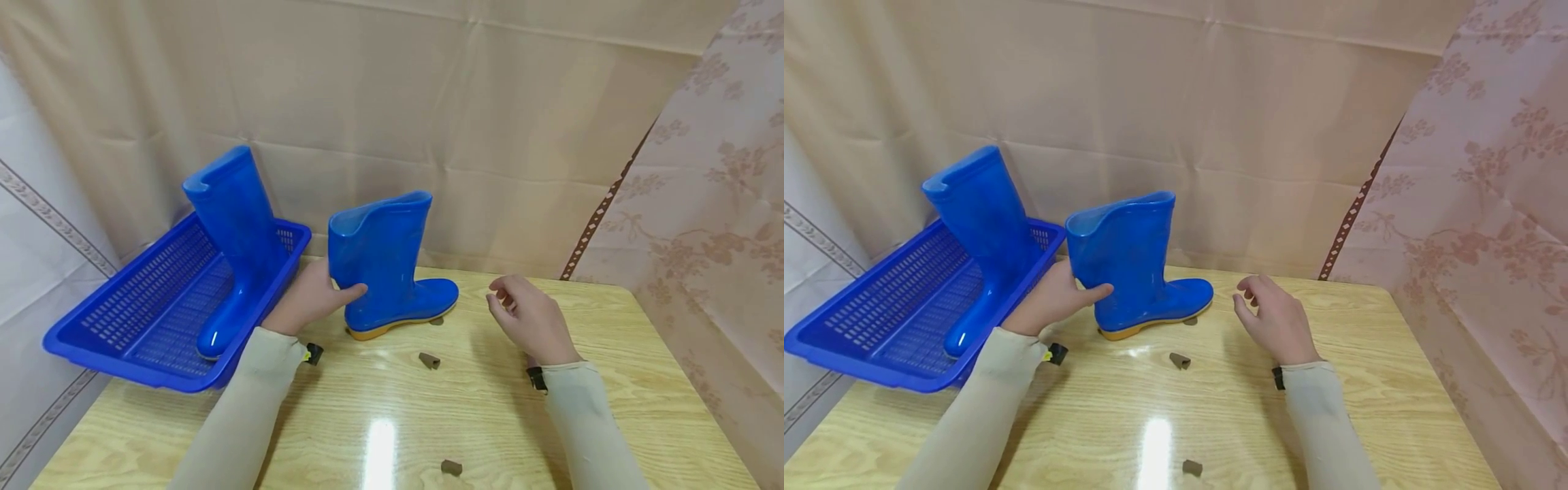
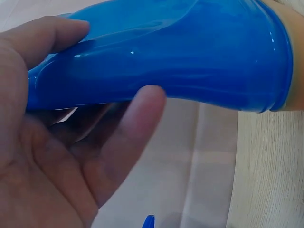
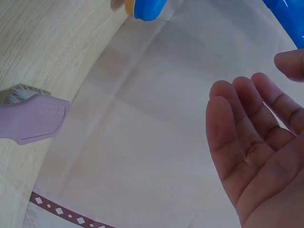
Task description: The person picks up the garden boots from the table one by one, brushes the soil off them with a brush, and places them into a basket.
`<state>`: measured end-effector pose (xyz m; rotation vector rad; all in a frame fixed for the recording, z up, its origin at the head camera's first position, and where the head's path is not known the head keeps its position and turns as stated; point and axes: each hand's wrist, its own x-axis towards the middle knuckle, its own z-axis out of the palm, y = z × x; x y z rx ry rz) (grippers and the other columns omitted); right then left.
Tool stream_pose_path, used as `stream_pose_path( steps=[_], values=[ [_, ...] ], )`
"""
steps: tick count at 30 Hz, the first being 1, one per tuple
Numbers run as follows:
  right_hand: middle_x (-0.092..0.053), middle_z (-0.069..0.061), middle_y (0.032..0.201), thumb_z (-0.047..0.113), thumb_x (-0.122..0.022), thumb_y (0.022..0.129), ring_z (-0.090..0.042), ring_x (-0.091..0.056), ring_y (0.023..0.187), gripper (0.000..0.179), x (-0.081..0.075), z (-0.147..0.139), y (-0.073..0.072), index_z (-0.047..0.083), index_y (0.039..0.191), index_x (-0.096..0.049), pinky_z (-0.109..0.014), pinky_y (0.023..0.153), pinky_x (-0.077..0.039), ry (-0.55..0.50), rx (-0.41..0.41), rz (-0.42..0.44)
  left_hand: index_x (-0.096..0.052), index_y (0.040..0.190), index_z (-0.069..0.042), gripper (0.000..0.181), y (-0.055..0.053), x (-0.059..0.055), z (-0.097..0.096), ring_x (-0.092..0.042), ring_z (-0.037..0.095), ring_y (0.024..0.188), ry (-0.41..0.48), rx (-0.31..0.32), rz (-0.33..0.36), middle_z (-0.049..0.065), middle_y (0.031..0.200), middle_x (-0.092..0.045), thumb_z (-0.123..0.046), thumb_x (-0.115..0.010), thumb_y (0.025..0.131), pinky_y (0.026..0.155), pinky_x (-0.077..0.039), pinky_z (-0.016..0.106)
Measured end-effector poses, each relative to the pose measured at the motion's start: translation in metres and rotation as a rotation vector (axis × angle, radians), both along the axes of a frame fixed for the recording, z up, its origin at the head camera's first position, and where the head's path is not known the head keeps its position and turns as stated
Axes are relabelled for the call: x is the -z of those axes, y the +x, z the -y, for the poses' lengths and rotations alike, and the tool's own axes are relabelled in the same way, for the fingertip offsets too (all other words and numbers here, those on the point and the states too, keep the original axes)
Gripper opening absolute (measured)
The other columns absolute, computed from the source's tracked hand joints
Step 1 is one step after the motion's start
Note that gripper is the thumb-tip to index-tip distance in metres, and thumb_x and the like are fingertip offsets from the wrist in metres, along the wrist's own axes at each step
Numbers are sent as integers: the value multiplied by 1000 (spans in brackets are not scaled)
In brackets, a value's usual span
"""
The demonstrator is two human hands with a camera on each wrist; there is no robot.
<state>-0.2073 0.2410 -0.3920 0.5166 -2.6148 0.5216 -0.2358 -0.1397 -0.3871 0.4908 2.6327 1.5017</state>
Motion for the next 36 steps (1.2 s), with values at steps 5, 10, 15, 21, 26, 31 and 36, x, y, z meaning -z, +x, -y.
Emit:
stream_pose_path(
  steps=[5,10,15,21,26,31,36],
  values=[
    [-67,-3,91,25,-63,102,-21,-67,78,23,1,-1,0,6,112,-71,-40,65,-56,9,12,41,-36,160,-20,79,-2,3,-1,-51,39,140,5,11,77,10,155,-52,-41,-76,95,105,-47,62],
    [-67,-4,91,26,-63,102,-21,-67,80,23,2,-2,0,6,112,-71,-41,66,-56,13,27,58,-43,156,-11,67,-4,5,-4,-59,40,132,-27,-43,82,15,148,-58,-36,-71,99,103,-50,59],
    [-69,-5,94,26,-62,102,-22,-68,82,25,1,-2,0,6,113,-71,-43,67,-57,12,33,73,-54,145,-3,53,-4,4,-12,-69,39,116,-59,-140,41,20,135,-66,-32,-67,102,92,-58,53],
    [-70,-8,97,28,-61,103,-24,-69,83,27,-2,-1,0,5,114,-70,-44,68,-57,0,44,90,-65,129,-4,41,1,0,-21,-74,31,98,-65,-195,-41,16,121,-73,-34,-67,102,85,-61,49],
    [-70,-9,99,30,-60,104,-26,-69,86,29,-6,-1,-2,5,115,-70,-46,69,-58,-9,55,100,-66,128,-4,37,6,-4,-22,-74,33,102,-14,-203,-54,17,125,-72,-31,-66,103,86,-61,51],
    [-72,-11,104,31,-60,103,-28,-70,91,31,-8,-2,-1,6,118,-70,-49,73,-58,-9,62,134,-65,130,-4,36,8,-11,-18,-73,37,106,9,-226,-103,19,130,-69,-30,-65,104,83,-62,51],
    [-73,-12,107,29,-62,104,-32,-71,96,32,-6,-3,0,5,122,-69,-52,78,-58,-10,45,184,-69,119,-5,28,10,-22,-14,-74,37,105,6,-249,-180,18,126,-72,-28,-65,104,83,-61,53]
  ],
)
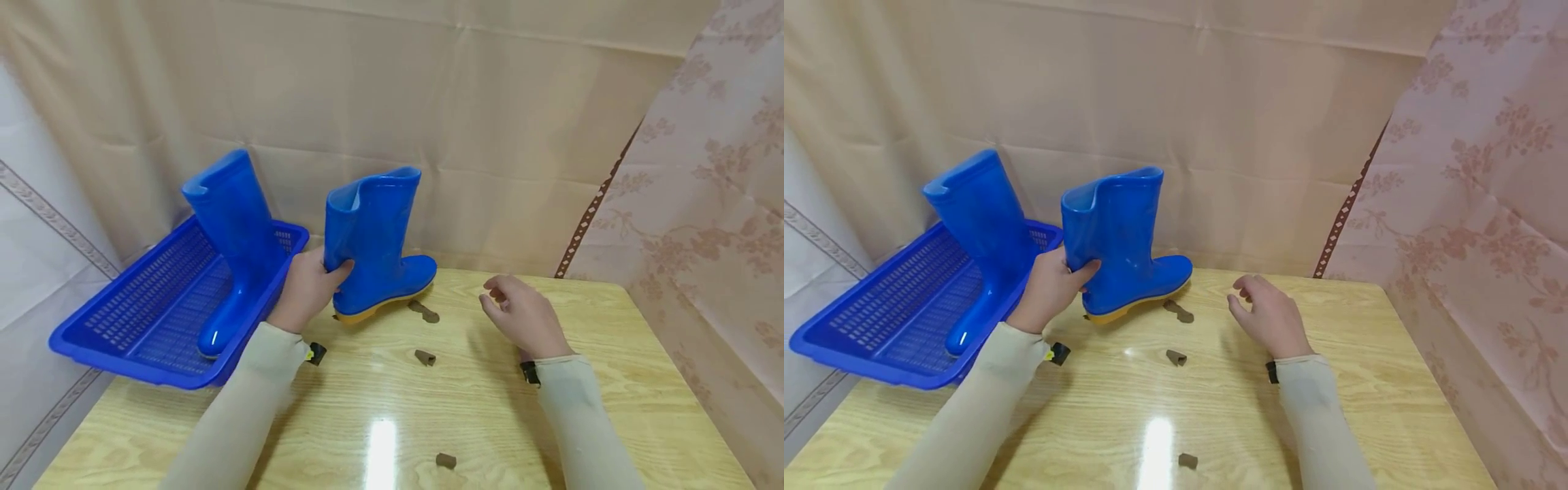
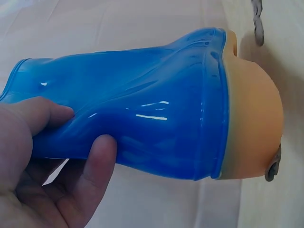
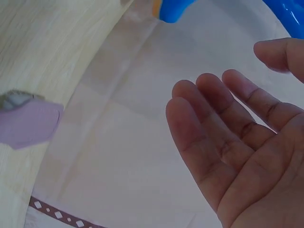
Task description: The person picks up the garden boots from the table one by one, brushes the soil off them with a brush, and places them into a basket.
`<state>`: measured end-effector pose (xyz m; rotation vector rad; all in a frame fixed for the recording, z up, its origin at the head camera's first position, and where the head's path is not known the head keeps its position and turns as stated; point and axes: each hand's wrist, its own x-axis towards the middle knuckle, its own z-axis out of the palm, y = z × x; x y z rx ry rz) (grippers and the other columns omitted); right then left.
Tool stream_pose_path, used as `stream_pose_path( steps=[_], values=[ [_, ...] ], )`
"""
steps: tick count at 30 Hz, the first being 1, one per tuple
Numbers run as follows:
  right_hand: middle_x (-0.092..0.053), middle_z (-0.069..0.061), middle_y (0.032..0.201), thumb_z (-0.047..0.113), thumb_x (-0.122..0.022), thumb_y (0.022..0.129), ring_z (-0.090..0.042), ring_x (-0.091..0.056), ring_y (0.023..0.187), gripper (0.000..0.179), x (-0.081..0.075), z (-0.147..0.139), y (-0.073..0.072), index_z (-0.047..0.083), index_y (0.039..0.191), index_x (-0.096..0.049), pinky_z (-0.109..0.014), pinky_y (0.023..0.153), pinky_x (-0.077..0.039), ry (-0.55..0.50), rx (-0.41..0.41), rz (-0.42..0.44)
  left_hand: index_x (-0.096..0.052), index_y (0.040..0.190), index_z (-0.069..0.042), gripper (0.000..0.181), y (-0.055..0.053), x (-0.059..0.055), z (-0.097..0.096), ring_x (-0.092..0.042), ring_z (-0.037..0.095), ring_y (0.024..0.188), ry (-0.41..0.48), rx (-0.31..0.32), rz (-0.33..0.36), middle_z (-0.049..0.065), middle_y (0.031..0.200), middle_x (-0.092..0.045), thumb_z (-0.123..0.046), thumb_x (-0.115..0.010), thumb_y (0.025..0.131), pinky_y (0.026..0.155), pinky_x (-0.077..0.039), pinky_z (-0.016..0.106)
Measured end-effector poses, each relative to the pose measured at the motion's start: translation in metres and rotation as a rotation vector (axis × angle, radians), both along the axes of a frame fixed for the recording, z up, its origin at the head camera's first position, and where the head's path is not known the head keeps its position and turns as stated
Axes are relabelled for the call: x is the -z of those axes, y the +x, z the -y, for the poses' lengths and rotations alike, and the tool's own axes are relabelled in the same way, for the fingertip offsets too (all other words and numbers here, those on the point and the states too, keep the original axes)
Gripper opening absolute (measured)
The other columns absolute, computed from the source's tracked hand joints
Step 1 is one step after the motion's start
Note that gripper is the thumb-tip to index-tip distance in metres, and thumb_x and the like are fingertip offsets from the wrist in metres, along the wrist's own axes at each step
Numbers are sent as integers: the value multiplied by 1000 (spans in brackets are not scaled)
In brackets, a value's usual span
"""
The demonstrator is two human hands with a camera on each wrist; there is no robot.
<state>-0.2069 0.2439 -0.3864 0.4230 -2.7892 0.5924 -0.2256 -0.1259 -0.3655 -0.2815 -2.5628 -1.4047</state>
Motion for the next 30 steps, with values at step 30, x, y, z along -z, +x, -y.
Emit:
stream_pose_path(
  steps=[30],
  values=[
    [-72,1,120,42,-60,103,-22,-70,107,40,-3,54,-13,19,136,-64,-48,71,-58,51,-88,116,-65,131,0,43,22,-51,91,-75,32,85,55,-442,-172,18,118,-74,-33,-59,105,66,-59,23]
  ],
)
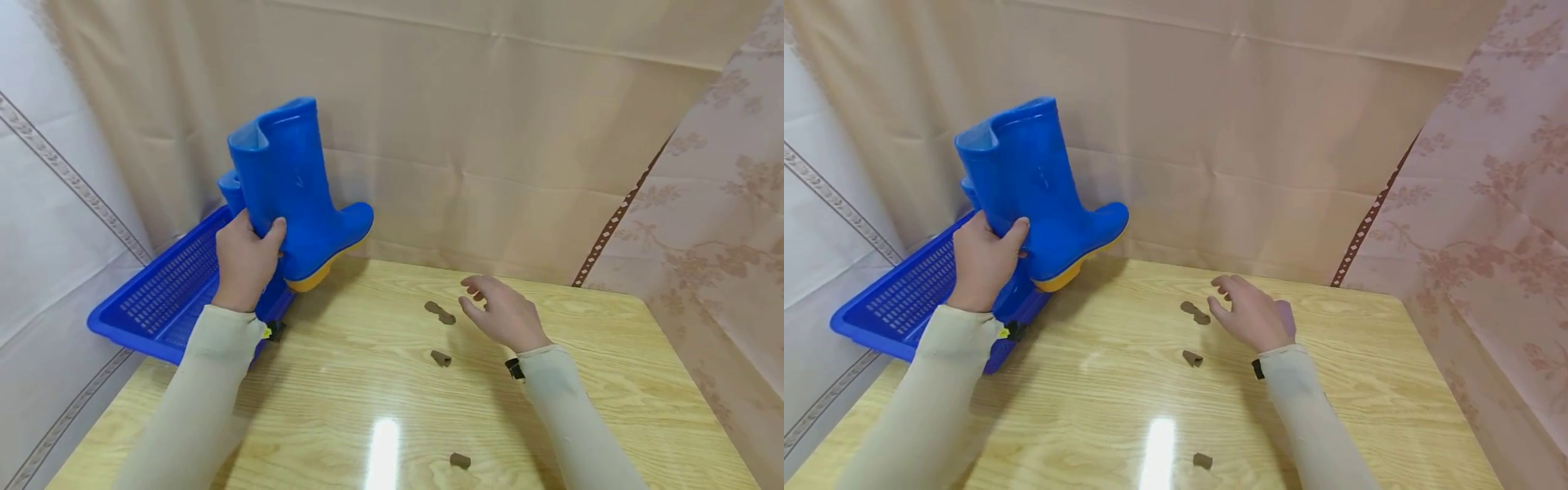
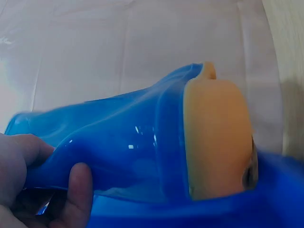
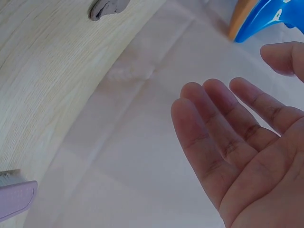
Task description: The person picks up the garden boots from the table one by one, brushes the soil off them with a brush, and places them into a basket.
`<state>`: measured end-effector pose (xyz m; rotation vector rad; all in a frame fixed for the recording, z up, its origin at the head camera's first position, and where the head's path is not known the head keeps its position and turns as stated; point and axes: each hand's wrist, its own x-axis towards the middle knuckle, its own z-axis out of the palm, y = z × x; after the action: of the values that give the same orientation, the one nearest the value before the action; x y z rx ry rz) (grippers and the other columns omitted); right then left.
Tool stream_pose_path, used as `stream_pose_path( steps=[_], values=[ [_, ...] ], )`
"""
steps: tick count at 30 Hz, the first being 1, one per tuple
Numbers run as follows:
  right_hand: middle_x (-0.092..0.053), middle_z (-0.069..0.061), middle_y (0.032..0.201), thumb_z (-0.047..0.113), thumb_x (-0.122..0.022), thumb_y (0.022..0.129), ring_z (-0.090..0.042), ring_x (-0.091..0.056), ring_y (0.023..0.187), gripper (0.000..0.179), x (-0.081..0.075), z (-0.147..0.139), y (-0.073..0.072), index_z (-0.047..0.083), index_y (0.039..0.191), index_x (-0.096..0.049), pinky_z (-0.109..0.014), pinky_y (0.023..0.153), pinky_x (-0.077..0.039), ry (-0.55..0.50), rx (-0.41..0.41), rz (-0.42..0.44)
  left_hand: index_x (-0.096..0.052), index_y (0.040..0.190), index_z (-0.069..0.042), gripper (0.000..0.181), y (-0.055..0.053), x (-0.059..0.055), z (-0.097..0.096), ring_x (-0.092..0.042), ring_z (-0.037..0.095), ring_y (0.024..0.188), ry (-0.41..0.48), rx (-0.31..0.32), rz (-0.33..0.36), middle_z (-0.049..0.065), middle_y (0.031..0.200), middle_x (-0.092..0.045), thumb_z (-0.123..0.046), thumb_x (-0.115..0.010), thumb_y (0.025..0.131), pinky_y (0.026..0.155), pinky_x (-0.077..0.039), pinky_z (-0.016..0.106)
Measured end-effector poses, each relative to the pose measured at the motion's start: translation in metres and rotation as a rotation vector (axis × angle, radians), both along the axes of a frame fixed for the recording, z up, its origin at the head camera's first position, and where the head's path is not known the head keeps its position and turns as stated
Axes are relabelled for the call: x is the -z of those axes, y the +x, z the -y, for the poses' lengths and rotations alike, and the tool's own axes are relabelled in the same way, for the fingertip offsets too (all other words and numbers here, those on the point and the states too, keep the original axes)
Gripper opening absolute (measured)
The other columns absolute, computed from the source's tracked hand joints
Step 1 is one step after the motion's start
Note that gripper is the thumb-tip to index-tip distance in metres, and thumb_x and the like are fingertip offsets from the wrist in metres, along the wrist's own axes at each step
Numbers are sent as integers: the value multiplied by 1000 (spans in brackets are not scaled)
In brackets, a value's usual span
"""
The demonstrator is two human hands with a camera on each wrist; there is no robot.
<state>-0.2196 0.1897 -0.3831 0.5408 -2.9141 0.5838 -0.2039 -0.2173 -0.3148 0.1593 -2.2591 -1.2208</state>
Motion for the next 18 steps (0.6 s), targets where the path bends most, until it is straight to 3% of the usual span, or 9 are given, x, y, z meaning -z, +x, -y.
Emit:
stream_pose_path(
  steps=[6,13,15,18],
  values=[
    [-72,0,121,42,-60,103,-22,-70,108,40,-1,-3,0,21,136,-64,-49,71,-58,16,15,15,-59,142,-7,49,3,-8,23,-74,36,103,24,-47,8,15,133,-68,-39,-56,105,65,-57,21],
    [-72,-2,120,38,-61,103,-23,-69,106,39,-1,-4,0,16,135,-65,-46,75,-58,-6,-5,6,-61,138,0,55,-1,-8,46,-75,38,99,38,-122,18,18,128,-70,-41,-52,104,57,-49,9],
    [-72,-3,120,37,-61,103,-24,-69,106,39,-1,-4,0,13,134,-65,-45,79,-59,-27,-23,6,-56,145,-2,59,-2,-9,54,-73,38,104,33,-151,51,17,135,-67,-44,-49,104,65,-56,17],
    [-72,-4,118,36,-61,103,-25,-70,105,39,0,-6,1,12,134,-65,-45,78,-58,-29,-21,3,-48,152,-2,63,-3,-9,61,-71,41,111,44,-180,93,19,141,-62,-45,-47,105,82,-61,40]
  ],
)
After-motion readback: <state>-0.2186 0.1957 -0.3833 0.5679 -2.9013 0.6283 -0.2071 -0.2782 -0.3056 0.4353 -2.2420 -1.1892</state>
